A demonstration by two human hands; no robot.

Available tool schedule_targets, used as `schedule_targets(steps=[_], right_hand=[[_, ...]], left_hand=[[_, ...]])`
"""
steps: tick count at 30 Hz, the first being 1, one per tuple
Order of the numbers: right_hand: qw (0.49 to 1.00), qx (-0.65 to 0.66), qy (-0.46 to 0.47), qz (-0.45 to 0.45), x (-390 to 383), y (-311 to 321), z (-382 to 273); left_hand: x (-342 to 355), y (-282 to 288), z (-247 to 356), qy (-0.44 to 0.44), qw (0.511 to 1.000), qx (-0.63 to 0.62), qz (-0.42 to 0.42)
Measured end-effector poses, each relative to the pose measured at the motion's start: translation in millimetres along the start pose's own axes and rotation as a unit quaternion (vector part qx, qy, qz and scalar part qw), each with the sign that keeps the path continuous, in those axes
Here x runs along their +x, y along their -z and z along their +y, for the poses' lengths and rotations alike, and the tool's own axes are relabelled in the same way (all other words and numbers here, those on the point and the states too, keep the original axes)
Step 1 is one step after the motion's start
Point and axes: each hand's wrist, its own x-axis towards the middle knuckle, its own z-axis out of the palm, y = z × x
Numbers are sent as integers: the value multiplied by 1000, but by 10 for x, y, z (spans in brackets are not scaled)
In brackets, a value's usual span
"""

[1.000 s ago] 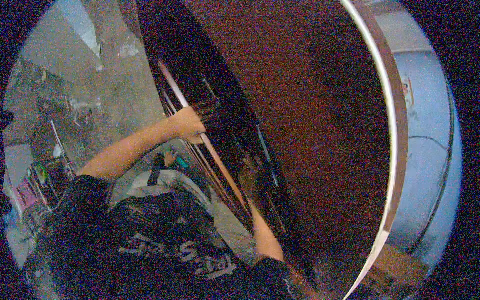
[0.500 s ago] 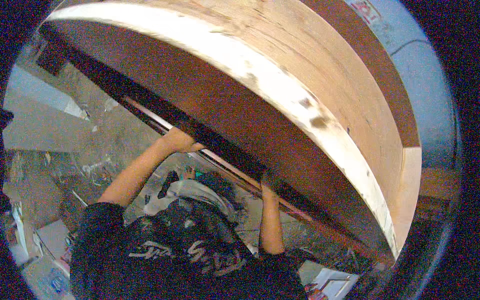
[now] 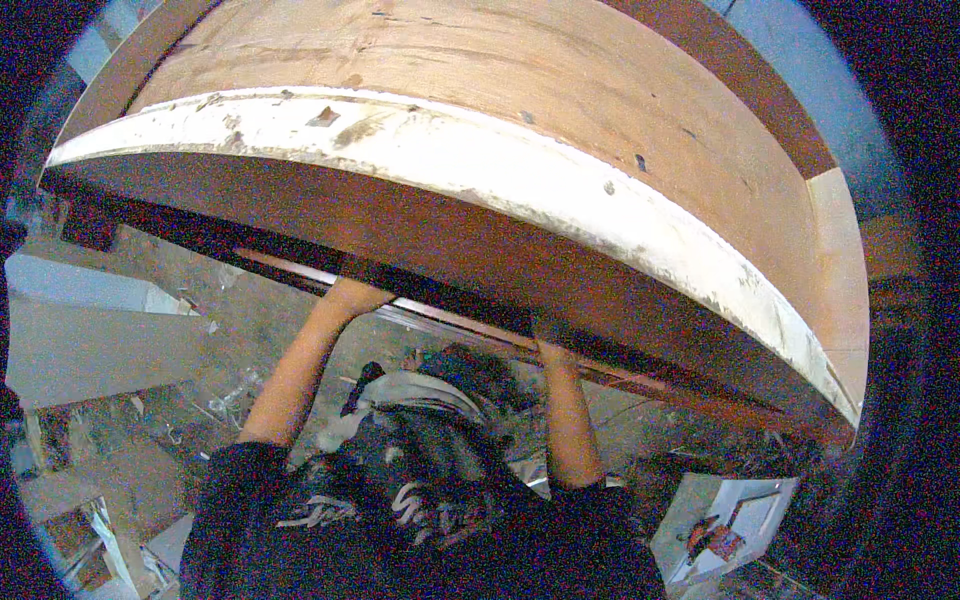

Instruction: The person installs thin wooden trim strips into grooves on a curved wooden structure. They use a hammer to tap the strips into place and a utility knife to trim excess material. The person also uses a small tool to clean or adjust the groove before inserting the trim.

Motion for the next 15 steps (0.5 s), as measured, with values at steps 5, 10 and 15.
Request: schedule_targets(steps=[5,10,15], right_hand=[[999,-17,-28,-11,-24,-211,369],[995,-75,-28,-54,-82,-326,512],[998,-53,20,1,-115,-323,514]], left_hand=[[-59,136,-104,-39,995,62,69],[-188,251,-213,-37,992,88,89],[-199,165,-315,-6,997,39,66]])
